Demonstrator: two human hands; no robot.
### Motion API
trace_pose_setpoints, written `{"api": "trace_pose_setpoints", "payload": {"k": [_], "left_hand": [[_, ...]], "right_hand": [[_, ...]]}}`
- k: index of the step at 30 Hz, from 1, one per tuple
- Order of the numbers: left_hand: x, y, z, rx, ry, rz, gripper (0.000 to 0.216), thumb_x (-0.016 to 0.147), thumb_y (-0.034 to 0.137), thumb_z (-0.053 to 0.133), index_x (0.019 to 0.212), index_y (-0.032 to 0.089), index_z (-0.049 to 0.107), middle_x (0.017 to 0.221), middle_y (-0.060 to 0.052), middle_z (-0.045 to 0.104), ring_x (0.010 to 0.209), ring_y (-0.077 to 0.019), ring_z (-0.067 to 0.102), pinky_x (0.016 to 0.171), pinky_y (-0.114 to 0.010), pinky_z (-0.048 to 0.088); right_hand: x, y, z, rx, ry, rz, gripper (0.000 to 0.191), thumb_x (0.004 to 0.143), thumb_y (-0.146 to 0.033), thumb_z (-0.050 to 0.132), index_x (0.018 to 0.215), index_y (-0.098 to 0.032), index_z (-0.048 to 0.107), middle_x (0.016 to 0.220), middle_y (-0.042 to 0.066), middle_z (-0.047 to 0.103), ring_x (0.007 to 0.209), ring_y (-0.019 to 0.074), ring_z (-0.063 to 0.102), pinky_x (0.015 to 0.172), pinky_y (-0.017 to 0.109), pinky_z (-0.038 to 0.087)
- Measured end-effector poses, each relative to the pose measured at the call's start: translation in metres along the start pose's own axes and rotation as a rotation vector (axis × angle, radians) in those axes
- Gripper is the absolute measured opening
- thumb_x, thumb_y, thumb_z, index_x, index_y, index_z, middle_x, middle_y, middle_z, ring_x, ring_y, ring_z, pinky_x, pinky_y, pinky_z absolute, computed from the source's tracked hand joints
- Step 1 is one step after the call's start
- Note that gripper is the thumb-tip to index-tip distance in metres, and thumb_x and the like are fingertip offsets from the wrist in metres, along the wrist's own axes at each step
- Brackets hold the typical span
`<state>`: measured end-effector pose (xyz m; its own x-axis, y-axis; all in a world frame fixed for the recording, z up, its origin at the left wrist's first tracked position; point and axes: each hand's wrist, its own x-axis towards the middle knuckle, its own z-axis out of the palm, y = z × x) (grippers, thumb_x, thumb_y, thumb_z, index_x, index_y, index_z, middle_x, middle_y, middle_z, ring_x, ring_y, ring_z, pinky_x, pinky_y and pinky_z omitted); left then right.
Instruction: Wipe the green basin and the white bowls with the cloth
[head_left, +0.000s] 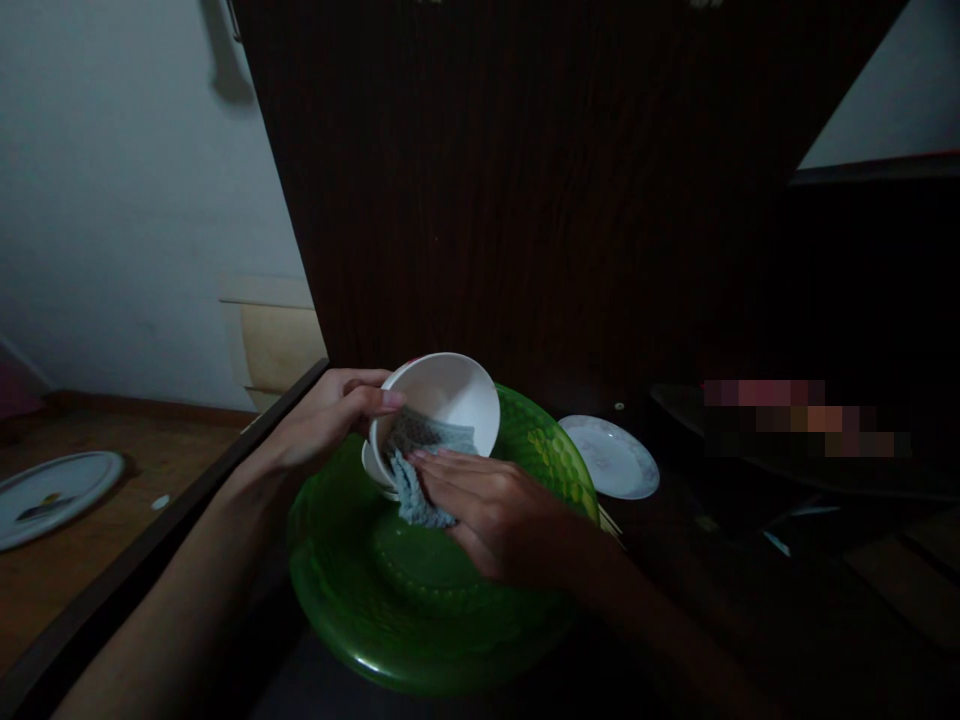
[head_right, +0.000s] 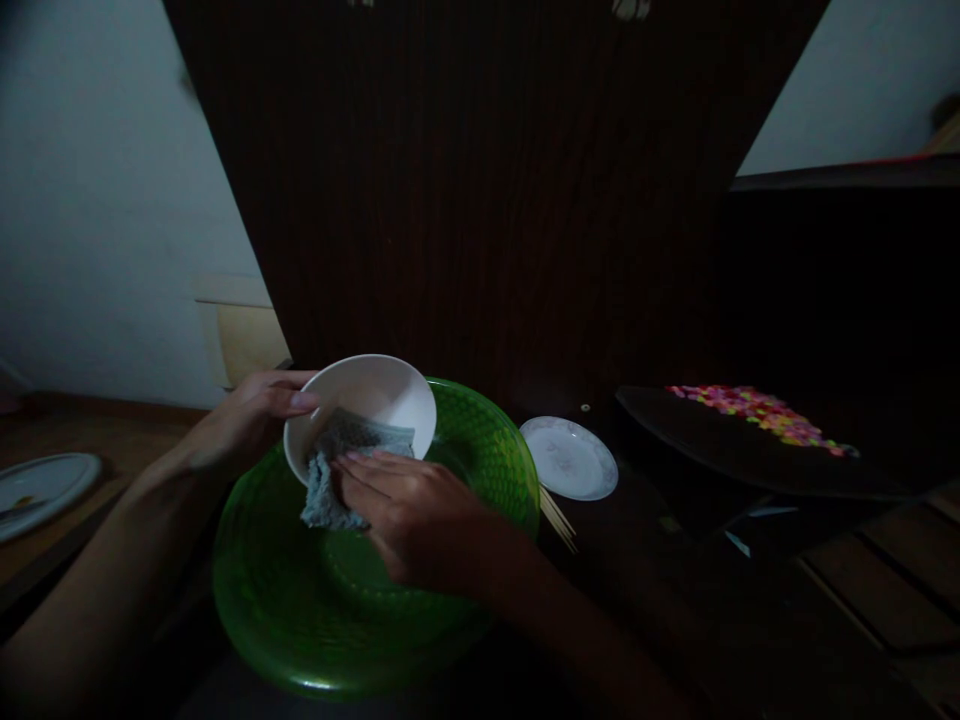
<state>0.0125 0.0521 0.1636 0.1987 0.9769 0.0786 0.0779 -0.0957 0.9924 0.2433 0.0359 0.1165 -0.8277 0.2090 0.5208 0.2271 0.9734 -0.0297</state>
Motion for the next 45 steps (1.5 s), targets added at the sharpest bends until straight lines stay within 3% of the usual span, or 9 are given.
{"api": "trace_pose_setpoints", "payload": {"k": [3,7,11,14,19,23,29,34,45], "left_hand": [[0.001,-0.002,0.012,-0.039,0.085,-0.03,0.035,0.069,0.044,0.071,0.082,0.012,0.074,0.063,-0.006,0.068,0.056,-0.02,0.061,0.051,-0.029,0.049],[0.0,-0.007,0.024,-0.08,0.138,-0.062,0.049,0.075,0.06,0.068,0.073,0.011,0.072,0.056,-0.004,0.063,0.051,-0.0169,0.058,0.053,-0.029,0.048],[-0.004,-0.006,0.033,-0.115,0.005,0.004,0.046,0.076,0.056,0.073,0.09,0.013,0.074,0.08,-0.007,0.073,0.071,-0.0197,0.065,0.068,-0.03,0.051],[-0.007,-0.002,0.039,-0.114,-0.068,0.013,0.047,0.073,0.045,0.079,0.11,0.017,0.071,0.101,-0.007,0.073,0.085,-0.0204,0.066,0.076,-0.029,0.051],[-0.007,0.0,0.041,-0.09,-0.052,-0.011,0.044,0.075,0.045,0.076,0.109,0.019,0.071,0.083,-0.002,0.069,0.072,-0.0168,0.063,0.062,-0.026,0.051],[-0.006,-0.001,0.037,0.016,-0.011,0.051,0.037,0.076,0.047,0.073,0.096,0.016,0.074,0.07,-0.001,0.066,0.059,-0.0141,0.057,0.052,-0.022,0.046],[-0.005,-0.003,0.021,0.049,0.017,0.03,0.034,0.069,0.038,0.075,0.093,0.014,0.075,0.068,-0.003,0.069,0.057,-0.0171,0.061,0.051,-0.024,0.045],[-0.002,-0.003,0.016,0.019,0.095,-0.016,0.025,0.065,0.037,0.072,0.075,0.013,0.072,0.06,-0.003,0.066,0.055,-0.0201,0.061,0.05,-0.028,0.047],[0.0,-0.009,0.03,-0.124,0.177,-0.018,0.044,0.077,0.054,0.068,0.079,0.01,0.073,0.062,-0.005,0.068,0.057,-0.0199,0.061,0.057,-0.03,0.048]], "right_hand": [[0.002,-0.001,0.011,-0.035,0.088,-0.035,0.058,0.082,-0.001,0.044,0.14,0.005,0.043,0.147,0.024,0.05,0.141,0.0243,0.044,0.116,0.041,0.043],[0.004,-0.003,0.015,-0.056,0.113,-0.048,0.063,0.077,0.002,0.044,0.139,0.011,0.04,0.147,0.031,0.046,0.143,0.0295,0.04,0.116,0.041,0.043],[0.004,-0.004,0.012,-0.059,0.148,0.039,0.065,0.078,0.002,0.044,0.143,0.008,0.036,0.146,0.031,0.047,0.145,0.0319,0.037,0.115,0.047,0.044],[0.003,-0.004,0.013,-0.017,0.215,0.145,0.059,0.082,0.0,0.044,0.142,-0.002,0.041,0.135,0.025,0.059,0.132,0.03,0.053,0.108,0.048,0.05],[0.004,-0.003,0.011,-0.006,0.231,0.1,0.043,0.085,-0.001,0.044,0.127,-0.006,0.053,0.113,0.02,0.069,0.111,0.0274,0.065,0.096,0.043,0.057],[0.004,-0.002,0.001,-0.032,0.116,0.09,0.034,0.085,-0.001,0.044,0.114,-0.009,0.059,0.103,0.017,0.071,0.105,0.0261,0.067,0.089,0.04,0.06],[-0.002,0.002,-0.016,0.06,-0.074,0.012,0.04,0.087,0.002,0.045,0.124,-0.005,0.058,0.128,0.02,0.066,0.124,0.022,0.061,0.106,0.035,0.052],[-0.011,0.004,-0.021,0.003,-0.164,0.029,0.051,0.087,0.002,0.047,0.137,-0.005,0.053,0.143,0.015,0.057,0.134,0.0219,0.053,0.116,0.037,0.042],[0.004,-0.005,0.002,-0.132,0.074,-0.001,0.05,0.089,-0.004,0.042,0.138,0.005,0.047,0.143,0.025,0.054,0.136,0.0259,0.051,0.116,0.036,0.041]]}}
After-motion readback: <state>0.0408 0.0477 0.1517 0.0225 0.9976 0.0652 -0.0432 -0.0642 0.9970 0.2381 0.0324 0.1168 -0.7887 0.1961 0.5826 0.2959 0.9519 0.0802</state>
